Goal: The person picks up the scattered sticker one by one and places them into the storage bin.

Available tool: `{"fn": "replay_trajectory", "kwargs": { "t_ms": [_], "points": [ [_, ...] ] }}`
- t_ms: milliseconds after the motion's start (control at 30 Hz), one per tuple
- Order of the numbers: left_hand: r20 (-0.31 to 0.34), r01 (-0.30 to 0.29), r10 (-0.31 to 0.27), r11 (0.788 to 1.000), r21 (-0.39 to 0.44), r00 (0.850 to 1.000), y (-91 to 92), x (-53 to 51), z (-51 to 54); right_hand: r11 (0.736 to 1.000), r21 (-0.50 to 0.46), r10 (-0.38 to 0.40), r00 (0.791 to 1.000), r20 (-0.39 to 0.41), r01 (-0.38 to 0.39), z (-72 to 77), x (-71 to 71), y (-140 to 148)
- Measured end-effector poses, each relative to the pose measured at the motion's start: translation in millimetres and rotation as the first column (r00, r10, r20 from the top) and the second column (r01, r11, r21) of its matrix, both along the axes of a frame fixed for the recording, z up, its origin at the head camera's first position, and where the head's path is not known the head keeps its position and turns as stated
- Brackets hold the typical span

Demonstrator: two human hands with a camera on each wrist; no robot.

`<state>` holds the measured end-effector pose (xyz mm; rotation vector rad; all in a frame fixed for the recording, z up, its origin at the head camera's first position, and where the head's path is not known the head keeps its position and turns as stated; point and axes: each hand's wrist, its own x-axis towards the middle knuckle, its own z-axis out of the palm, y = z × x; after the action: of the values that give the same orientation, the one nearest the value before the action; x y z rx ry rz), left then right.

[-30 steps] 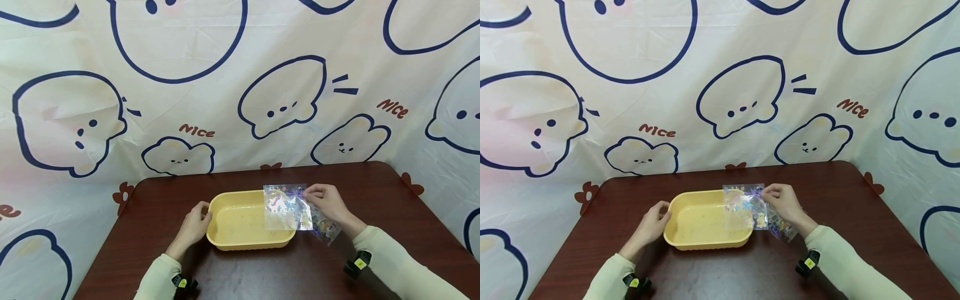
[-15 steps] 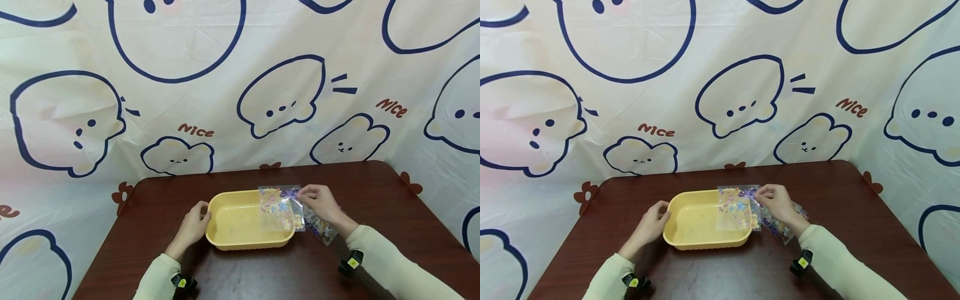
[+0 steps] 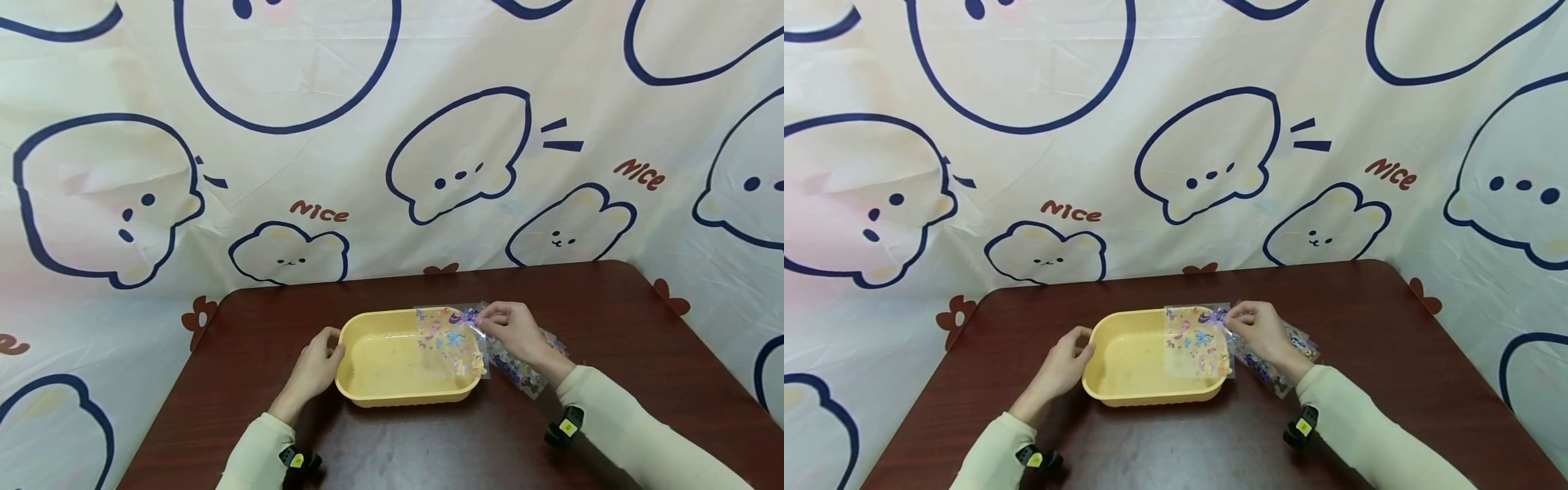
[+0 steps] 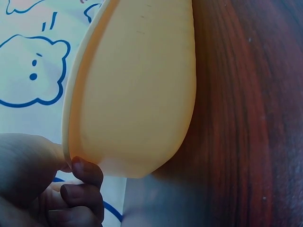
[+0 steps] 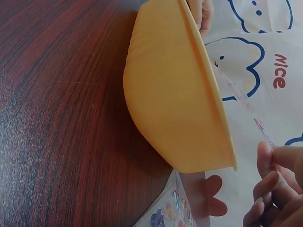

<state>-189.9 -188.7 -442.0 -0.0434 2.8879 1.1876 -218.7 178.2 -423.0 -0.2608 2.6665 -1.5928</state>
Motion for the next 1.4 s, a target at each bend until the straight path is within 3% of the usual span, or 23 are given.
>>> {"fn": "replay_trajectory", "kwargs": {
  "t_ms": [533,933,1100,1400],
  "points": [
    [0.005,-0.004,0.004,1.000,-0.002,1.000,0.9,1.3,0.6,1.000,0.021,0.011,1.000,-0.012,-0.011,-1.4,-0.5,-15],
    [-0.003,-0.002,0.002,1.000,-0.006,1.000,0.5,0.9,0.1,0.997,0.068,-0.023,1.000,0.003,0.023,-0.6,-2.4,-28],
    [-0.003,-0.002,0.002,1.000,-0.005,1.000,0.5,0.3,0.4,0.998,0.064,0.005,1.000,-0.011,-0.005,0.2,-1.5,-32],
    [0.000,0.000,0.000,1.000,-0.014,1.000,0.7,0.2,1.7,0.993,0.120,-0.013,1.000,-0.009,0.014,-2.1,-0.5,-39]
  ]
}}
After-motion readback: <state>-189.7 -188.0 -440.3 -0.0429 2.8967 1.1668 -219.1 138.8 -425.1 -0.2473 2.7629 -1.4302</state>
